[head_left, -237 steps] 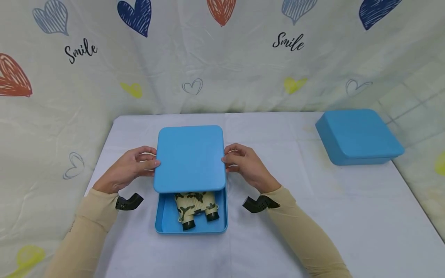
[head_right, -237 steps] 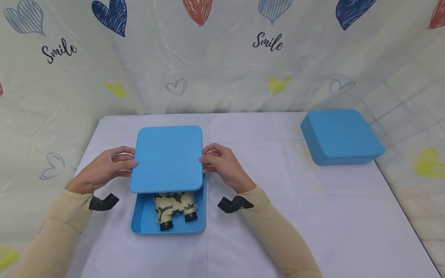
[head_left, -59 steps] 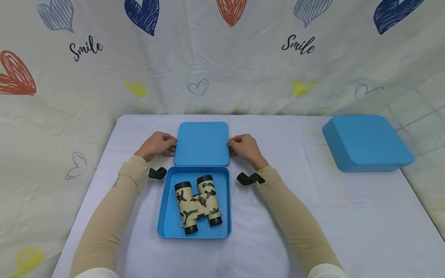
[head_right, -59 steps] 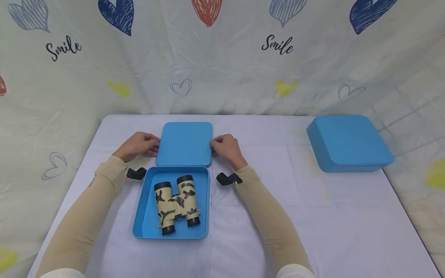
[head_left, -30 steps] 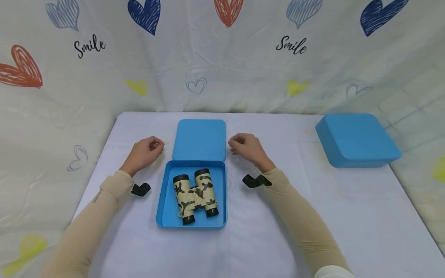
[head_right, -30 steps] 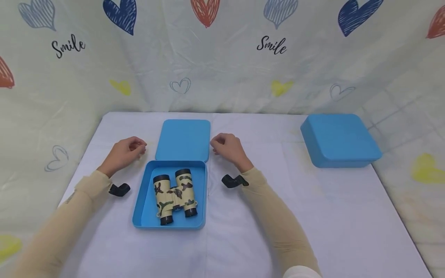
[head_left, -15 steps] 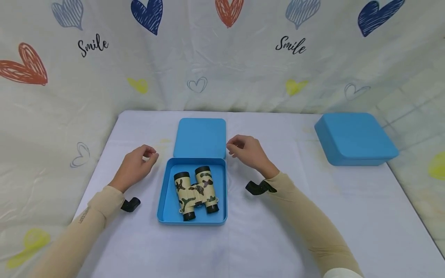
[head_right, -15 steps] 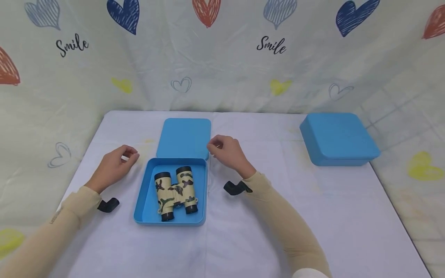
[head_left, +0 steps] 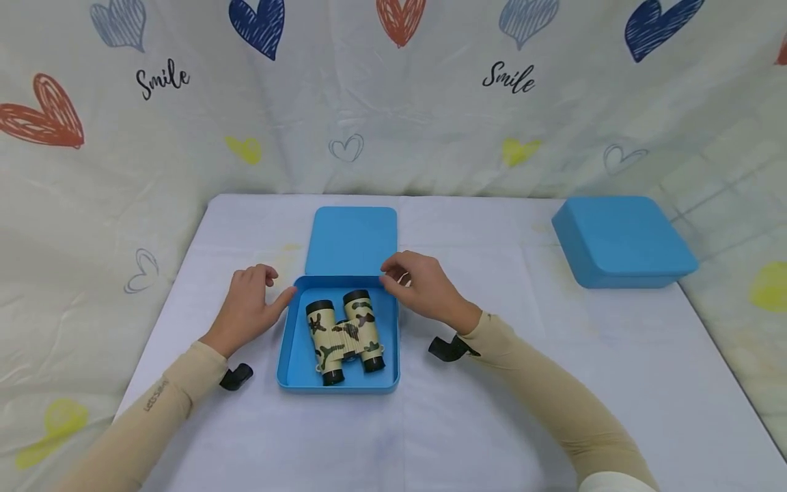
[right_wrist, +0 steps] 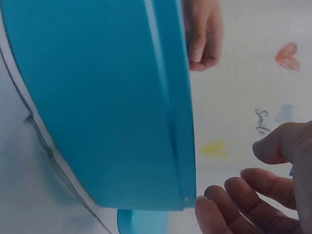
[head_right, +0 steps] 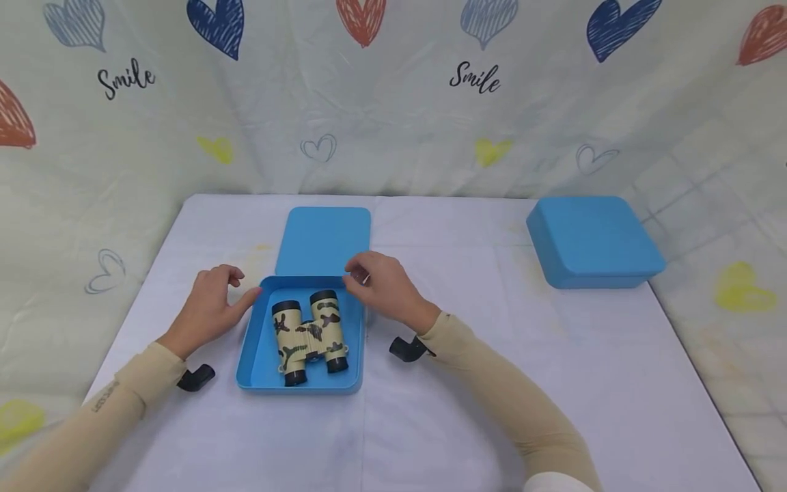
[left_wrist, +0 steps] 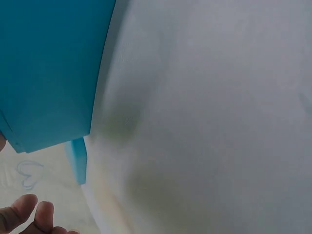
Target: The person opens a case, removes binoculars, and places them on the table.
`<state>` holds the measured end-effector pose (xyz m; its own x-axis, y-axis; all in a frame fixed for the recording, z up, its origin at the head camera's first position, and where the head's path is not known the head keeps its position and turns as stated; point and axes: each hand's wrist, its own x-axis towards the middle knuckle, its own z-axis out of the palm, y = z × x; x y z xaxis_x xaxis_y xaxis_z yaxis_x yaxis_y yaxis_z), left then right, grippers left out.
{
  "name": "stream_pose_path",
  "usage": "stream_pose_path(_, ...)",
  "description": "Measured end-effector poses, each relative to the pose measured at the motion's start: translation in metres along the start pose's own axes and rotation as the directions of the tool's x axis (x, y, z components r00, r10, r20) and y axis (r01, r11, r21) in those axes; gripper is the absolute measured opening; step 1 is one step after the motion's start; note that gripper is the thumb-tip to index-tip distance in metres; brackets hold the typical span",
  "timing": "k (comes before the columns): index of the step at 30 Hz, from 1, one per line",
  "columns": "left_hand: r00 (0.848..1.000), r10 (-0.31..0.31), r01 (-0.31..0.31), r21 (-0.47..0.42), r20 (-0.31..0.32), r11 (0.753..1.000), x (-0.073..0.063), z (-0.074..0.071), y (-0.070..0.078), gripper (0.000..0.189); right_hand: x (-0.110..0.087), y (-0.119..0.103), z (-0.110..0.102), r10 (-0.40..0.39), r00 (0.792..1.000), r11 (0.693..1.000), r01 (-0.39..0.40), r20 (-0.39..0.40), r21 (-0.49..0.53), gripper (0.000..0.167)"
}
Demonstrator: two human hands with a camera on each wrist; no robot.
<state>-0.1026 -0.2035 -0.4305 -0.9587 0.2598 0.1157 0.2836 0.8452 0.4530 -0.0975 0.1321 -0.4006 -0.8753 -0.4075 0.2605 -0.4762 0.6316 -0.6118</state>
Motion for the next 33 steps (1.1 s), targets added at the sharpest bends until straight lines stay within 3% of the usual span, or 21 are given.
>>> stream_pose_path(5, 0.999, 0.033, -0.034, 0.043, 0.009, 0.999, -0.006, 0.001, 0.005, 0.052, -0.008, -0.009, 0.004, -0.157, 0.988, 0.978, 0.157, 0.014, -0.138, 0.027)
stream_pose_path(9, 0.997, 0.07, -0.071, 0.097, 0.014, 0.993, -0.01, 0.001, 0.01, 0.05, -0.011, -0.014, 0.01, -0.277, 0.958, 0.926, 0.286, 0.072, -0.244, 0.031)
stream_pose_path(13, 0.996, 0.089, -0.092, 0.139, 0.025, 0.986, -0.012, 0.002, 0.016, 0.048, -0.012, -0.016, 0.016, -0.348, 0.926, 0.868, 0.376, 0.144, -0.323, 0.036)
stream_pose_path(17, 0.994, 0.104, -0.108, 0.175, 0.032, 0.979, -0.013, 0.002, 0.02, 0.047, -0.013, -0.018, 0.02, -0.35, 0.912, 0.842, 0.406, 0.212, -0.356, 0.043)
stream_pose_path(25, 0.989, 0.139, -0.145, 0.229, 0.042, 0.963, -0.007, 0.004, 0.025, 0.042, -0.01, -0.022, 0.028, -0.268, 0.899, 0.836, 0.396, 0.347, -0.38, 0.078)
stream_pose_path(29, 0.986, 0.159, -0.165, 0.246, 0.042, 0.955, -0.005, 0.005, 0.027, 0.034, -0.009, -0.025, 0.032, -0.256, 0.887, 0.836, 0.403, 0.385, -0.372, 0.092)
stream_pose_path(33, 0.986, 0.167, -0.169, 0.266, 0.03, 0.949, -0.005, 0.006, 0.028, 0.031, -0.009, -0.029, 0.033, -0.267, 0.879, 0.819, 0.423, 0.395, -0.388, 0.095)
